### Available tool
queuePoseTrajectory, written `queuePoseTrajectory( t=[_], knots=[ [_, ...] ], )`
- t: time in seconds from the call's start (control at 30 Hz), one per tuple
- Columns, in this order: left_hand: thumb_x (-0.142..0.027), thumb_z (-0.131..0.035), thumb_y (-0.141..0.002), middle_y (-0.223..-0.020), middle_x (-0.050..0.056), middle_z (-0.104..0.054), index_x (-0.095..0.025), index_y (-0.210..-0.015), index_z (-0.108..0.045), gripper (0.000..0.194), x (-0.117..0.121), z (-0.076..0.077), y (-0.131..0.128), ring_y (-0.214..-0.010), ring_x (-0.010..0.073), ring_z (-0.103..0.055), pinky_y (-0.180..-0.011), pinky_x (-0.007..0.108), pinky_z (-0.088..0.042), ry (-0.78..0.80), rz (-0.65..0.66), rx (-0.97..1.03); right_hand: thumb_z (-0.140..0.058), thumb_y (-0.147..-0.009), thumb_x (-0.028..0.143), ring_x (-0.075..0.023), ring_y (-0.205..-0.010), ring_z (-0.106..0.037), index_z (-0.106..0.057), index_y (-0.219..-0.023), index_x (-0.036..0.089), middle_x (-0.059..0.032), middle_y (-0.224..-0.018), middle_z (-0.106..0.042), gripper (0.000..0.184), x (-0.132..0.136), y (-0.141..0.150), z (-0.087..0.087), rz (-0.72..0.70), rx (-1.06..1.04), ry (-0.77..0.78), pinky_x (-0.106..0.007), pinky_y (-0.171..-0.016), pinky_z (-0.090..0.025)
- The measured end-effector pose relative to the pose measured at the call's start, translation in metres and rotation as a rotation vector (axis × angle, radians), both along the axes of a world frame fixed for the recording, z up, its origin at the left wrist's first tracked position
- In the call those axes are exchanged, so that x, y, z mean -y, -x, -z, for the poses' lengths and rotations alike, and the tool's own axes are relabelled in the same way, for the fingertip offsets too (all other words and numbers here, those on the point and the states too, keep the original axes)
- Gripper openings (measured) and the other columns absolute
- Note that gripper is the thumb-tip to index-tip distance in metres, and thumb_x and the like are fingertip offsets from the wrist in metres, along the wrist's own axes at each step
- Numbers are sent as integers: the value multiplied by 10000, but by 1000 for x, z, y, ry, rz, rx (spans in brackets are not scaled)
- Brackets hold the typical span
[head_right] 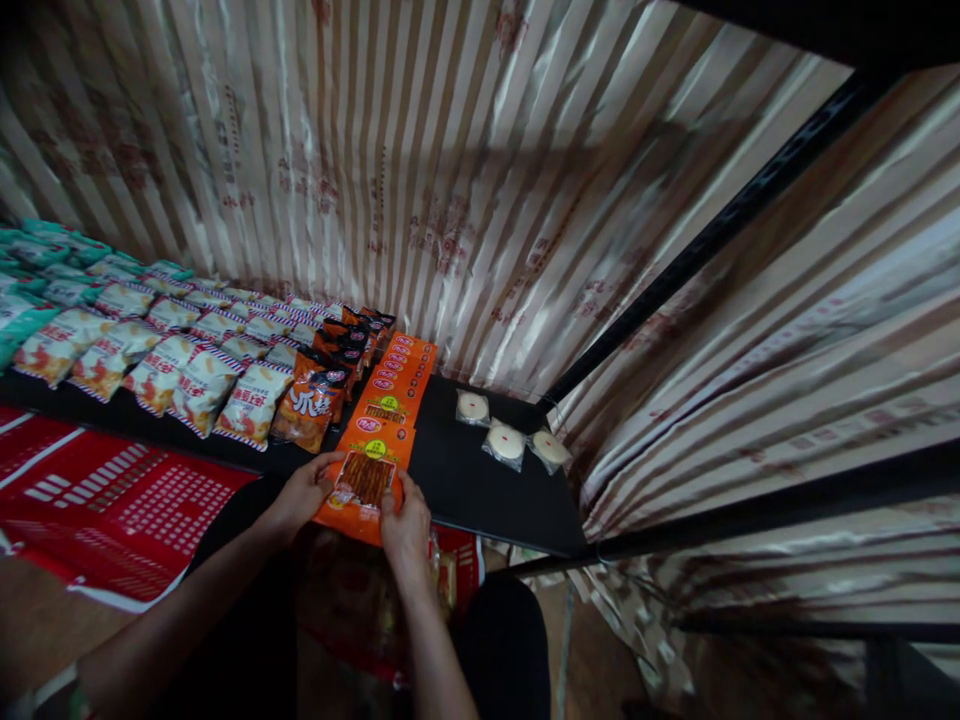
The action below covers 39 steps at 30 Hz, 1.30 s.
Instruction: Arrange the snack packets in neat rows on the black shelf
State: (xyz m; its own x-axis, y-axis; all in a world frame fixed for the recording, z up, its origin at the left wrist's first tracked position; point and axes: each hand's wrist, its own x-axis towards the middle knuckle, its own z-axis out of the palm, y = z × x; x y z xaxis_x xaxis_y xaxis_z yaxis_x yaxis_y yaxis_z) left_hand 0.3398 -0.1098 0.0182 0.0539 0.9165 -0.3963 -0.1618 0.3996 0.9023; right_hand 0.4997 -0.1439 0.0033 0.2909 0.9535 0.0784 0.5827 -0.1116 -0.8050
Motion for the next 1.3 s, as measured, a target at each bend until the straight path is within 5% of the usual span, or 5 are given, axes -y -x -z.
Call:
queuePoseTrajectory(
  t=[0.5, 0.8, 0.9, 1.07, 1.3],
  knots=[
    [-109, -529, -742, -1025, 67, -679, -137, -1046, -616, 317, -22, 11, -1, -982, 192, -621, -896, 314, -475, -224, 24, -276, -440, -820, 252, -234, -1056, -593, -592, -1171, 68, -170, -1125, -636, 425, -30, -5, -1, -36, 71, 6, -338, -942, -433],
    [-193, -467, -818, -1304, 123, -519, -140, -1155, -587, 362, -2, -13, 0, -1138, 253, -532, -972, 393, -420, -531, 196, -1111, -425, -833, 258, -234, -1102, -574, -569, -1199, 56, -175, -1184, -609, 442, -45, -6, 8, -27, 31, -3, -347, -976, -414],
    [-225, -449, -837, -1210, 128, -590, -136, -1122, -616, 341, 6, -24, -4, -1087, 298, -547, -921, 450, -437, -668, 200, -1307, -430, -828, 250, -231, -1118, -565, -572, -1198, 62, -167, -1194, -607, 439, -50, -6, 8, -14, 17, 4, -345, -989, -406],
    [-204, -446, -833, -1135, 126, -633, -128, -1060, -647, 312, 0, -25, -17, -1154, 300, -491, -978, 439, -398, -821, 214, -1333, -427, -831, 252, -231, -1104, -577, -579, -1187, 61, -167, -1182, -614, 432, -55, -6, 6, -11, -4, 7, -338, -978, -417],
    [-161, -395, -836, -1301, 142, -521, -111, -1147, -598, 374, -32, -24, -37, -1289, 269, -366, -1063, 420, -314, -803, 399, -1248, -441, -822, 243, -223, -1100, -578, -586, -1179, 79, -154, -1176, -621, 419, -62, -10, 9, -8, -10, -18, -341, -979, -417]
  ],
)
